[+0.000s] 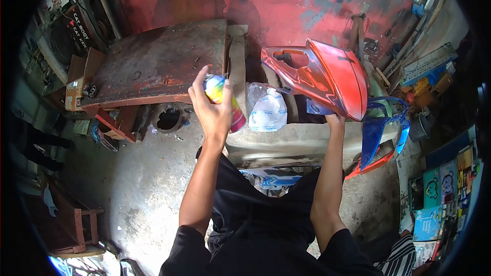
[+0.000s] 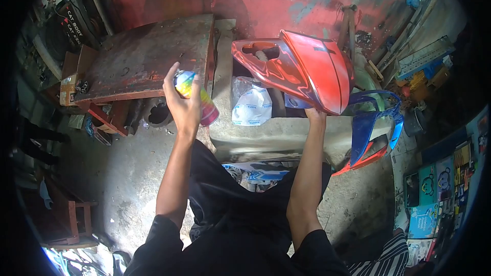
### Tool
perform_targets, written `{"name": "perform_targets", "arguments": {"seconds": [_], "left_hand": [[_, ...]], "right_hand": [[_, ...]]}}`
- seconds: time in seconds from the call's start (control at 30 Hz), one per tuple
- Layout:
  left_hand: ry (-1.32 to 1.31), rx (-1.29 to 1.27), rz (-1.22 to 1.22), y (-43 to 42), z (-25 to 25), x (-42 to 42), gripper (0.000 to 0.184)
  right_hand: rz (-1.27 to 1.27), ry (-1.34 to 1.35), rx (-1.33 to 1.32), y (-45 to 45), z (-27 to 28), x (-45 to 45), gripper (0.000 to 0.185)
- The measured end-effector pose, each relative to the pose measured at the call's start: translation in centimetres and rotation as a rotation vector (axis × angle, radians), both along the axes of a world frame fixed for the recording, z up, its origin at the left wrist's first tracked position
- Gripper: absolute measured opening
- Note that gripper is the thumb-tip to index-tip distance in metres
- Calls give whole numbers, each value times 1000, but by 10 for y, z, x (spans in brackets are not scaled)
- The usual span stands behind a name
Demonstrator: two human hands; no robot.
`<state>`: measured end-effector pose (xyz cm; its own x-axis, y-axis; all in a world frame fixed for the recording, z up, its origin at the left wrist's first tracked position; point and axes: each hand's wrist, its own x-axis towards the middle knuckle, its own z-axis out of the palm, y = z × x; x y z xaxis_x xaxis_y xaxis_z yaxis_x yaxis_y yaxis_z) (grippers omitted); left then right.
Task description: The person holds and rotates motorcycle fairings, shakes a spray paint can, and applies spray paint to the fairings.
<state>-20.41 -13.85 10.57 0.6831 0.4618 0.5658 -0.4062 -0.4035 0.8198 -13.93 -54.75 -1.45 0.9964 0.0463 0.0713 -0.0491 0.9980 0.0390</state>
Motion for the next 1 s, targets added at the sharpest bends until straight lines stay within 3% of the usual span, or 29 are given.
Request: {"name": "perform_targets", "arguments": {"seconds": [0.07, 0.1, 0.17, 0.27, 0.4, 0.47, 0.53, 0.6, 0.7, 0.8, 0.9, 1.0], "left_hand": [[-148, 55, -140, -8, -11, 3, 55], [-208, 225, -189, -15, -10, -10, 49], [-224, 371, -403, -29, -21, -38, 63], [-230, 335, -625, -41, -31, -74, 75], [-259, 340, -363, -22, -33, -57, 84], [-142, 88, -174, -14, -30, -33, 72], [-79, 104, 3, -2, -16, -16, 62], [-74, 21, 11, 2, -11, -3, 58], [-58, 33, -39, -8, -3, -3, 57], [-278, 247, -256, -33, -10, -18, 53], [-174, 398, -472, -58, -20, -68, 66], [-97, 401, -610, -59, -18, -93, 74]], "right_hand": [[11, -4, 24, 2, -1, 1, 44], [18, -9, 41, 3, -1, 2, 44], [65, -48, 130, 6, -5, 5, 43], [78, -52, 184, 5, -10, 12, 42], [31, -98, 55, 9, -4, 8, 42], [-19, -105, -43, 16, 6, 2, 43], [-54, -62, -53, 15, 2, 8, 43], [-87, -15, -65, 22, 10, 6, 44], [-1, 44, 53, 27, 11, 7, 43], [-38, 48, -15, 33, 5, 19, 44], [-18, 16, -7, 43, 7, 22, 55], [-149, -64, -229, 56, 20, 15, 61]]}}
